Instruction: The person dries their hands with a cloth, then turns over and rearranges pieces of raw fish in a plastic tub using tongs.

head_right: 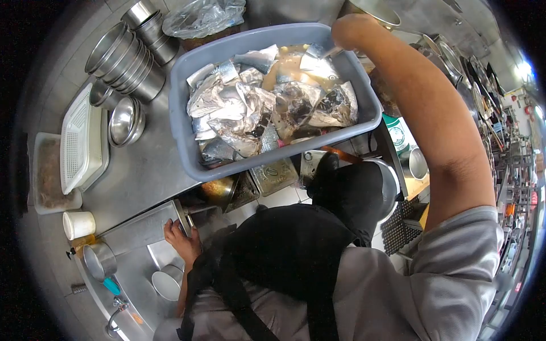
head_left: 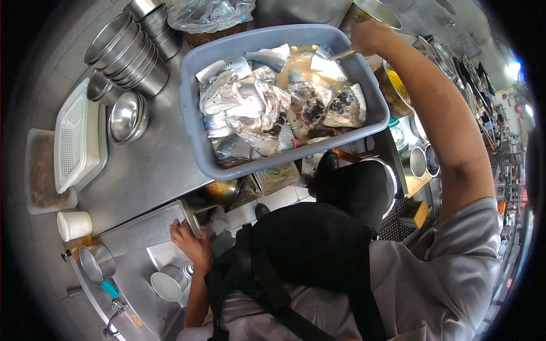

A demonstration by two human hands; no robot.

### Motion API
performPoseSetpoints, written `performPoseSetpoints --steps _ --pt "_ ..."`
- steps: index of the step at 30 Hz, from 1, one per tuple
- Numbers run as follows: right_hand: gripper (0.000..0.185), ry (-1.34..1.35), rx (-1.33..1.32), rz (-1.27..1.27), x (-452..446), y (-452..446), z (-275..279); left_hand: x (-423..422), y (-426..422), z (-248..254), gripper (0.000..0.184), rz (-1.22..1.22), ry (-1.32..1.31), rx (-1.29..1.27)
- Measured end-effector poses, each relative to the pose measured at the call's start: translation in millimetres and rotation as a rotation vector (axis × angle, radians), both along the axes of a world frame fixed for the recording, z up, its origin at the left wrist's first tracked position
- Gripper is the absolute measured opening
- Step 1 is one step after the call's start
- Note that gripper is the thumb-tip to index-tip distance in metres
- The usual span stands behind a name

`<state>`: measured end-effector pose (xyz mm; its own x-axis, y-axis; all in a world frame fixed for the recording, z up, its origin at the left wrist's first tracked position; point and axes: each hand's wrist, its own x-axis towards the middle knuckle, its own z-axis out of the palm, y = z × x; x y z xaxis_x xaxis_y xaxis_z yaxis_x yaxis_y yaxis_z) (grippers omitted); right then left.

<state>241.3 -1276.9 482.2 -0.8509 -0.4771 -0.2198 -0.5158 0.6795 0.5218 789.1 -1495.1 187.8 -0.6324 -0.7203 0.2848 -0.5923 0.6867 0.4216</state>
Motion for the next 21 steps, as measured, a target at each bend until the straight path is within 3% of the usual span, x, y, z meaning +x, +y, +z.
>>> performPoseSetpoints --steps 14,21 --pt "0.030 -0.064 -0.009 -0.032 10.4 -15.5 -6.5 1.2 -0.9 -1.7 0.056 -0.012 -0.019 -0.014" --pt "0.031 -0.016 0.009 0.005 -1.8 21.1 -13.3 1.4 -1.3 -1.6 0.058 -0.017 -0.017 -0.020"
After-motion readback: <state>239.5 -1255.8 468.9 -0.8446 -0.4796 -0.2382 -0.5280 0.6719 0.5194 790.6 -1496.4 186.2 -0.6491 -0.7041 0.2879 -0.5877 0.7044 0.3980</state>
